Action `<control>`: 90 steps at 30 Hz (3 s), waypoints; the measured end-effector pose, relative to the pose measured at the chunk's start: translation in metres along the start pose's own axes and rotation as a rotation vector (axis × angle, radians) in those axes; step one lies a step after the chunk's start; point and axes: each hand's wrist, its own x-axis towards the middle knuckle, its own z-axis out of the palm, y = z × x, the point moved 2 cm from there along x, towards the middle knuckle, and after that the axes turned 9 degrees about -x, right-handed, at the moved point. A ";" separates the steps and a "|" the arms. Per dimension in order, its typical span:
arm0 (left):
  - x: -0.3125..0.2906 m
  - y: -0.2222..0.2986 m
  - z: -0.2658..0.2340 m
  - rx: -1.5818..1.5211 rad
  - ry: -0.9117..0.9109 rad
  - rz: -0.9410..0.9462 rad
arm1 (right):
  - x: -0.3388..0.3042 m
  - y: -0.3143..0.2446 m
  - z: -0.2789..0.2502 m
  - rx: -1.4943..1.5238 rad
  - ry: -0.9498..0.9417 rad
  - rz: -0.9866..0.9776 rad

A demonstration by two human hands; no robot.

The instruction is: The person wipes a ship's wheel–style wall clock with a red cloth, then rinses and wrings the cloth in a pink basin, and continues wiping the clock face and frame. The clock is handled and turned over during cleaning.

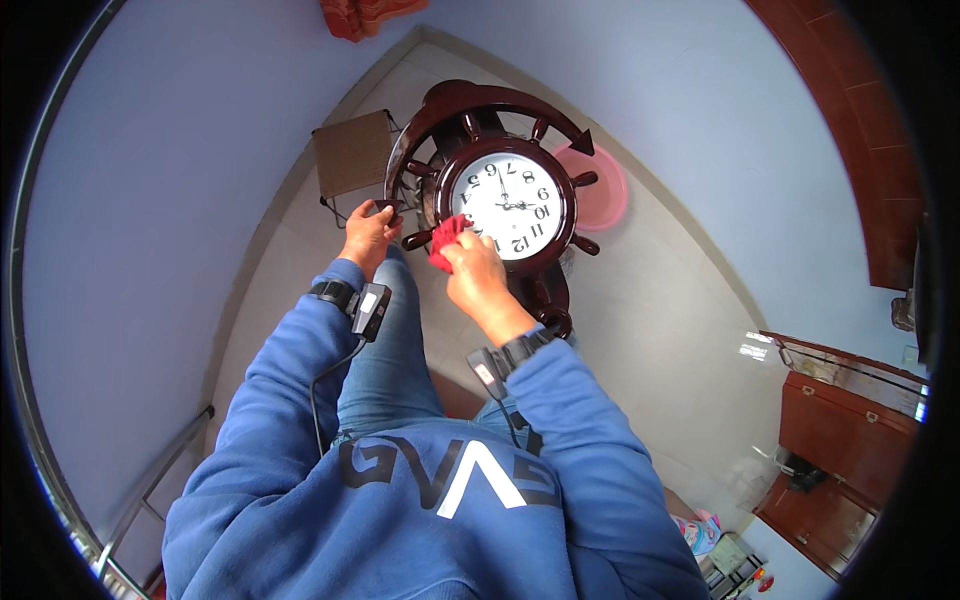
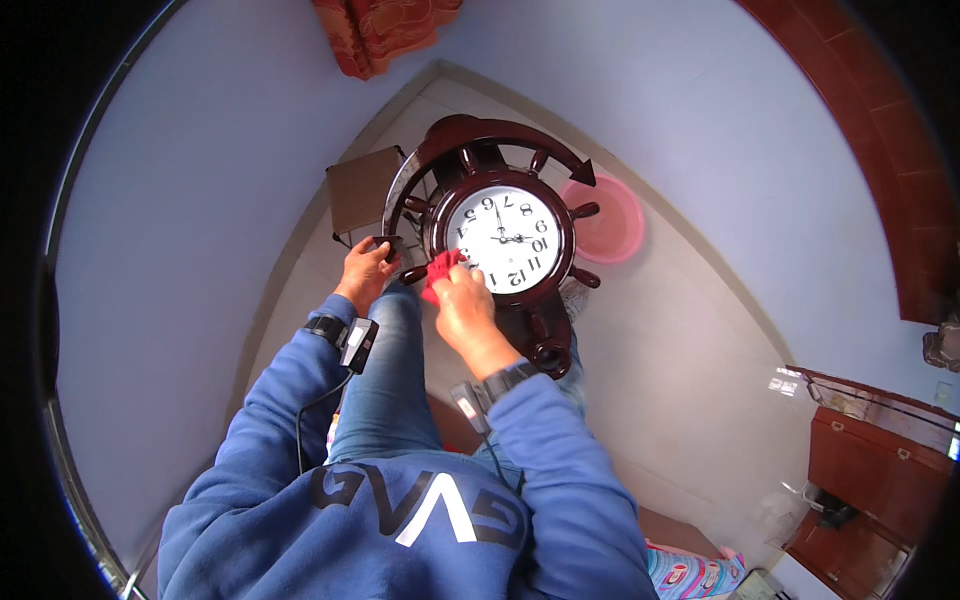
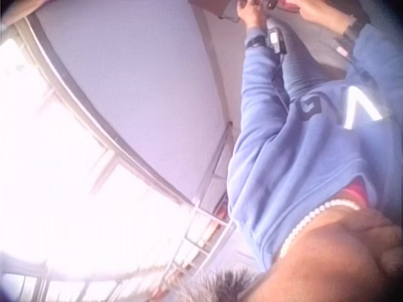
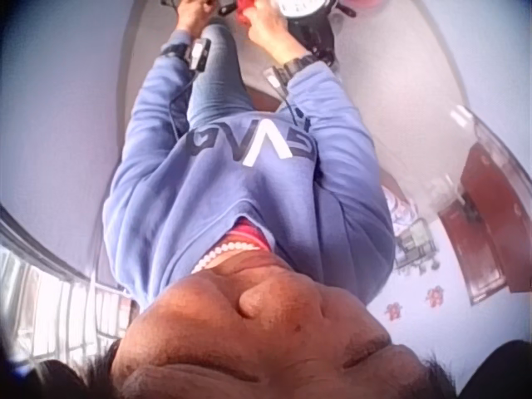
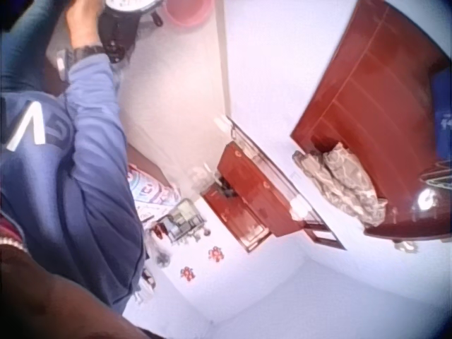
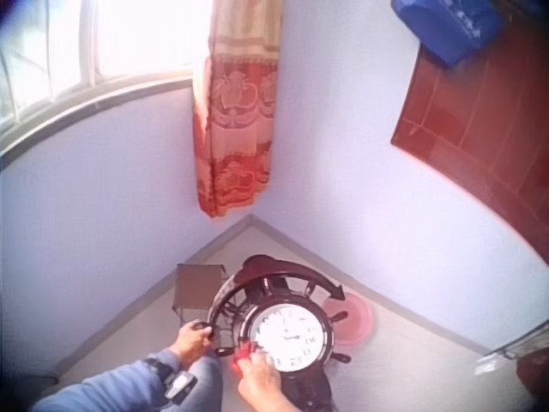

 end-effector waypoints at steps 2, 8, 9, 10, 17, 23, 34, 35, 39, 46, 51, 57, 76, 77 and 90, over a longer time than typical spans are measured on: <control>-0.001 0.002 0.001 -0.014 -0.024 0.007 | -0.020 0.019 -0.014 -0.005 -0.044 -0.017; 0.002 -0.002 -0.005 -0.016 -0.020 -0.008 | -0.049 0.108 -0.065 -0.141 0.103 0.147; 0.003 -0.003 -0.006 -0.012 -0.033 -0.010 | -0.044 0.122 -0.070 -0.165 0.104 0.194; 0.005 -0.004 -0.007 -0.014 -0.052 -0.010 | -0.036 0.134 -0.074 -0.143 0.115 0.235; 0.005 -0.006 -0.010 -0.002 -0.091 0.008 | 0.051 0.174 -0.075 -0.125 0.079 0.449; 0.000 -0.004 -0.008 -0.009 -0.058 -0.026 | 0.130 0.167 -0.046 -0.171 0.150 0.335; -0.001 -0.004 -0.009 -0.023 -0.041 -0.018 | 0.120 0.024 0.019 0.001 0.072 -0.325; -0.001 -0.003 -0.009 -0.031 -0.058 -0.017 | 0.107 0.015 0.020 0.023 0.020 -0.330; -0.002 0.001 -0.006 -0.050 -0.075 -0.015 | 0.041 0.006 0.001 0.008 -0.013 -0.345; -0.005 0.005 -0.003 -0.016 -0.058 -0.033 | -0.051 0.069 -0.055 -0.060 -0.038 -0.202; -0.002 0.005 -0.005 0.005 -0.078 -0.065 | -0.058 0.172 -0.090 -0.249 0.063 0.155; -0.004 0.006 -0.004 0.023 -0.039 -0.065 | -0.069 0.182 -0.079 0.139 0.142 0.522; -0.027 -0.007 -0.005 0.092 0.165 -0.064 | -0.079 0.137 -0.106 0.816 -0.011 0.765; -0.036 -0.014 -0.006 0.053 0.131 -0.068 | -0.086 0.137 -0.107 0.972 0.003 0.817; -0.131 -0.125 0.062 0.668 -0.113 -0.299 | -0.059 0.107 -0.068 0.134 -0.437 0.705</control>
